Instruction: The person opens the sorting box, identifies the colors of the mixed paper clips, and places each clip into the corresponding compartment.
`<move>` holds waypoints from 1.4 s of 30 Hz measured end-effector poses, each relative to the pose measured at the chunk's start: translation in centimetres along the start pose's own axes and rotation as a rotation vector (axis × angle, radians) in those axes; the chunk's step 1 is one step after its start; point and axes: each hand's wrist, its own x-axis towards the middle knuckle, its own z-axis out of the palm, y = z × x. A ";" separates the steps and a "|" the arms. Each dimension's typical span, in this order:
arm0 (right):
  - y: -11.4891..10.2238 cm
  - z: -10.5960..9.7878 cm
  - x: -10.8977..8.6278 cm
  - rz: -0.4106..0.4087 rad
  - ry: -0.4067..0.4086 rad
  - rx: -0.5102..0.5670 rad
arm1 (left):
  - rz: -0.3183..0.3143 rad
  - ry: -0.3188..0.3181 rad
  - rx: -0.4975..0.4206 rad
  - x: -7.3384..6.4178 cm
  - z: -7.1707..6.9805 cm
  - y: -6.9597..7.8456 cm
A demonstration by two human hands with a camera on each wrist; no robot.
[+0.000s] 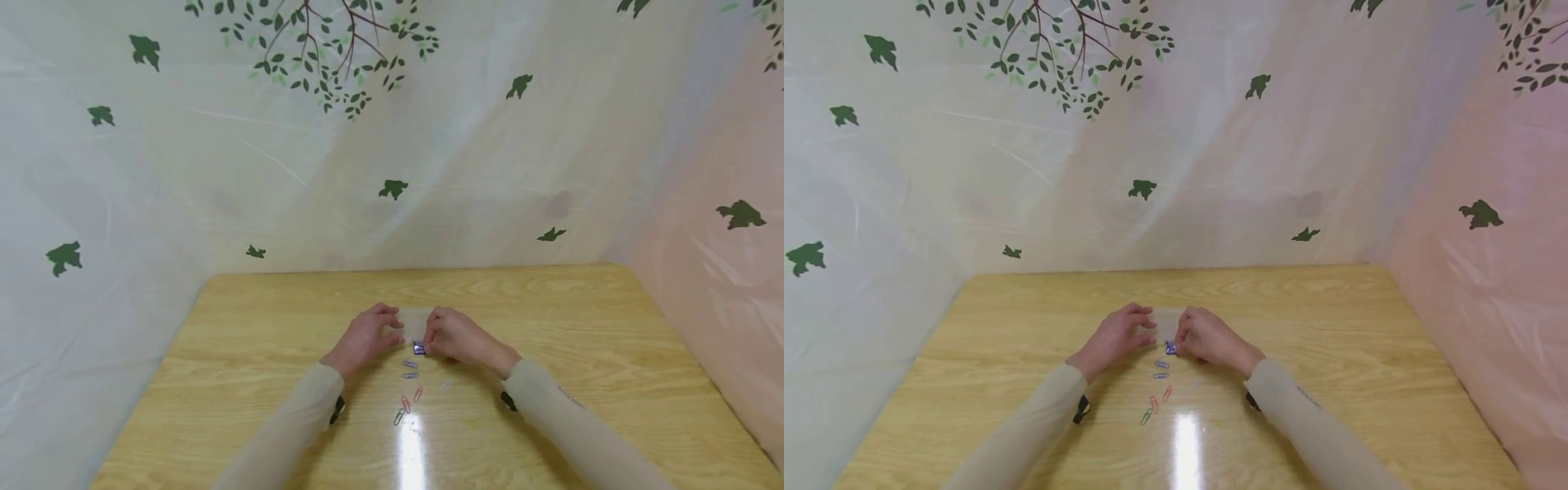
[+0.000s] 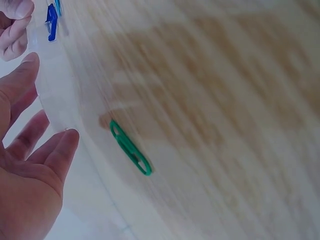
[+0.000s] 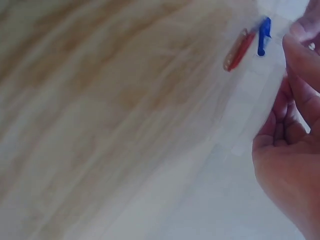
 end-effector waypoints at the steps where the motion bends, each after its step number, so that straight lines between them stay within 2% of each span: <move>1: 0.1 -0.1 -0.1 0.011 -0.001 0.029 | -0.001 -0.001 0.001 0.0 0.0 0.0; 5: 0.4 -0.5 -0.2 0.025 0.018 0.114 | 0.013 0.007 0.007 0.0 0.1 0.0; 10: 0.6 -0.7 -0.5 0.011 0.062 0.115 | 0.016 0.005 0.016 0.0 0.3 -0.2; 16: 0.8 -1.1 -1.2 0.004 0.133 -0.025 | -0.012 0.006 -0.002 -0.1 0.4 -0.1; 20: 1.5 -1.5 -1.7 -0.015 0.152 -0.113 | -0.030 -0.006 -0.016 -0.1 0.3 0.0; 25: 2.3 -2.0 -2.4 -0.020 0.138 -0.155 | -0.038 -0.044 0.002 -0.1 0.0 0.1; 32: 3.0 -1.9 -2.6 -0.004 0.079 -0.159 | -0.011 -0.074 0.006 -0.2 -0.5 0.0; 35: 3.0 -1.9 -2.6 -0.011 0.073 -0.162 | -0.002 -0.070 0.003 -0.2 -0.5 -0.2; 42: 3.0 -2.1 -2.8 -0.022 0.077 -0.165 | -0.053 -0.044 -0.034 -0.3 -0.4 -0.6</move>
